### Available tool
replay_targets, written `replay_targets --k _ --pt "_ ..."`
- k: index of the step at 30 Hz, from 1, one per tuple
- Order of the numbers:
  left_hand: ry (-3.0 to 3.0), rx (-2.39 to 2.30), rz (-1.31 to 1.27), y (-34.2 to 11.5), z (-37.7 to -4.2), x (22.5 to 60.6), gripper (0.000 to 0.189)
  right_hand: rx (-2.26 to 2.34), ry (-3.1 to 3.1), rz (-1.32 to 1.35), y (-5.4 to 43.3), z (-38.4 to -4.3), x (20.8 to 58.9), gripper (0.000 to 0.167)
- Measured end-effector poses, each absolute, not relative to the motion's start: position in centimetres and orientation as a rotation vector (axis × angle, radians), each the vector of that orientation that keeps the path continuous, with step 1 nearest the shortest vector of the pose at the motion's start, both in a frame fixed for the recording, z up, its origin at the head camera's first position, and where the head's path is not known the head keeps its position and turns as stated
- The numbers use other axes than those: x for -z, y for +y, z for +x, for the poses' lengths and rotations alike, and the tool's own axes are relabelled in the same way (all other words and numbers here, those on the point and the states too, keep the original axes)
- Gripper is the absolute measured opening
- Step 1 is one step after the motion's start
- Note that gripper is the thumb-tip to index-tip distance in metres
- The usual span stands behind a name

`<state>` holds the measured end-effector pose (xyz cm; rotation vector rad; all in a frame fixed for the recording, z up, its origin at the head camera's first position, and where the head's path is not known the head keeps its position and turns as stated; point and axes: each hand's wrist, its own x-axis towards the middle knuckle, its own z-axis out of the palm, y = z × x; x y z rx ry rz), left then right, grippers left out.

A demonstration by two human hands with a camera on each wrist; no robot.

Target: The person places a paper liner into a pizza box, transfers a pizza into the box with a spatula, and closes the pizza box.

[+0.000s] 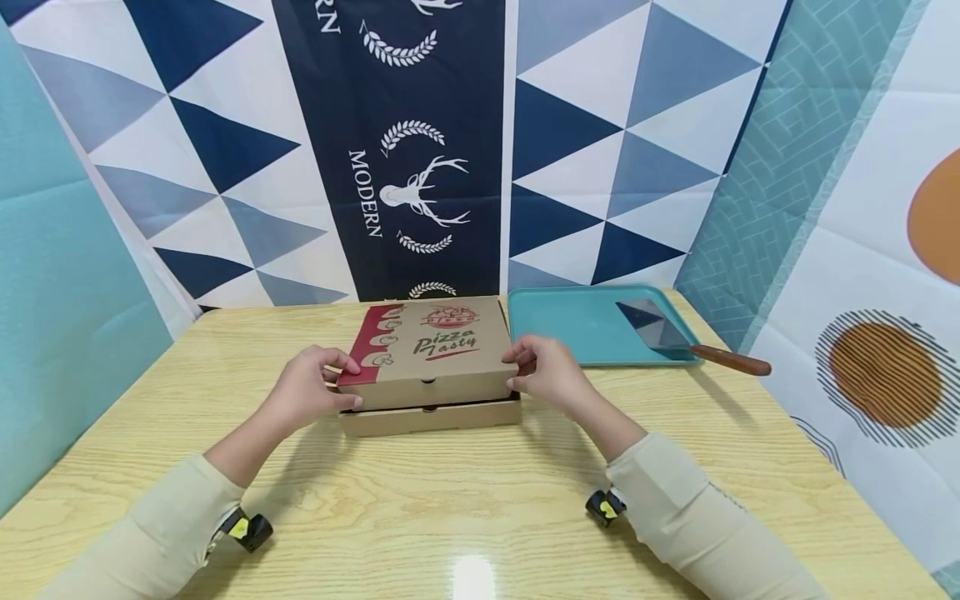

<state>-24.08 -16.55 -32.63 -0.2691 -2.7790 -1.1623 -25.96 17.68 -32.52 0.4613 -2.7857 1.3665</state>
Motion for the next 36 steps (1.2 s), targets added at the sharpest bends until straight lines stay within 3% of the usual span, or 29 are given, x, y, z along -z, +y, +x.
replay_targets --k 16,21,25,29,36 --pt "-2.845 0.893 -0.411 -16.7 -23.5 32.6 0.027 -0.946 -2.781 0.606 17.3 -25.5 32.3 0.015" --pt "-2.793 0.607 -0.642 -16.8 -23.3 31.6 0.022 -0.751 -2.674 0.741 17.1 -25.3 31.8 0.015" --pt "-2.736 0.427 -0.949 -16.7 -23.4 31.1 0.04 -0.521 -2.521 1.003 16.7 -25.6 31.5 0.022" --pt "-2.776 0.355 -1.094 -16.4 -23.5 31.2 0.062 -0.38 -2.491 1.2 16.5 -25.8 31.5 0.037" --pt "-2.799 0.279 -1.12 -16.2 -23.5 32.0 0.063 -0.255 -2.584 1.25 16.4 -25.7 32.0 0.046"
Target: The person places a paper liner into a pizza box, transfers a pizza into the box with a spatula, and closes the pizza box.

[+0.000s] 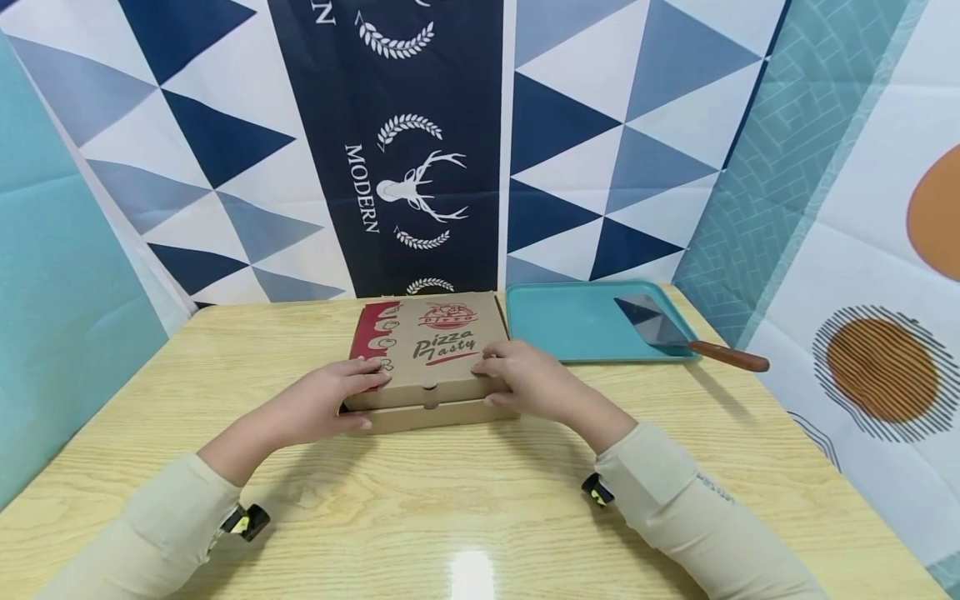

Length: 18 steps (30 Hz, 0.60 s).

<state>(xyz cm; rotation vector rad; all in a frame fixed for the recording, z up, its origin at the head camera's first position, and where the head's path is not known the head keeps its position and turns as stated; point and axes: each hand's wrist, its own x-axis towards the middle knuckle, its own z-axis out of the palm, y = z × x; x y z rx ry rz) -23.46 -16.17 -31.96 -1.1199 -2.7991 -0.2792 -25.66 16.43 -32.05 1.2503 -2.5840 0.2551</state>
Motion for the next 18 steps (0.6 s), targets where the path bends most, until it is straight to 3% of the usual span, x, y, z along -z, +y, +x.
replay_targets --k 18 --pt "-2.798 0.25 -1.16 -15.72 -23.7 32.88 0.05 -0.319 -2.594 1.309 16.48 -25.61 32.87 0.033"
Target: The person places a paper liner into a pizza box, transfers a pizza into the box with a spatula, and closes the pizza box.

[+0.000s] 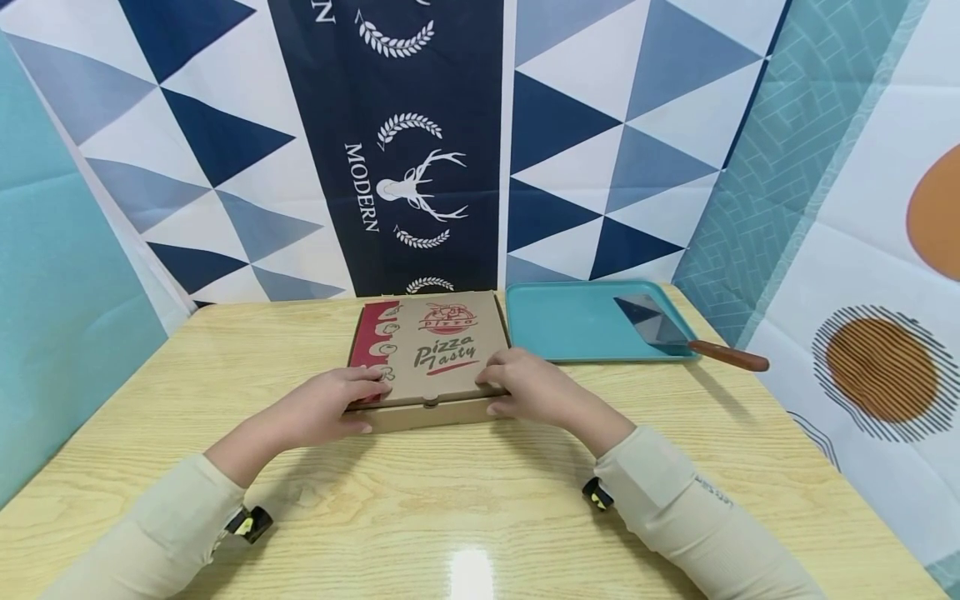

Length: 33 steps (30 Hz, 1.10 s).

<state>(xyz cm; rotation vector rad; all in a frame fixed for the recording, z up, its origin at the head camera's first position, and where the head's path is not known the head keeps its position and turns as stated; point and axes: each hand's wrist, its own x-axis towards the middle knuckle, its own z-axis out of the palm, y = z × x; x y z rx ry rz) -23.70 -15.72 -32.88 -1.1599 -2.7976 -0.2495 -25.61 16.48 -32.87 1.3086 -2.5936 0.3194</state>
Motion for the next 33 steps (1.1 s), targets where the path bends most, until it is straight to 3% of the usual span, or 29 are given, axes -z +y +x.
replay_targets --k 23,33 --pt "-2.764 0.26 -1.185 -15.7 -24.4 33.0 0.038 -0.284 -2.562 1.335 16.2 -25.8 33.0 0.029" --pt "-2.798 0.254 -1.15 -15.6 -25.1 33.2 0.042 -0.252 -2.633 1.274 15.9 -25.7 33.1 0.029"
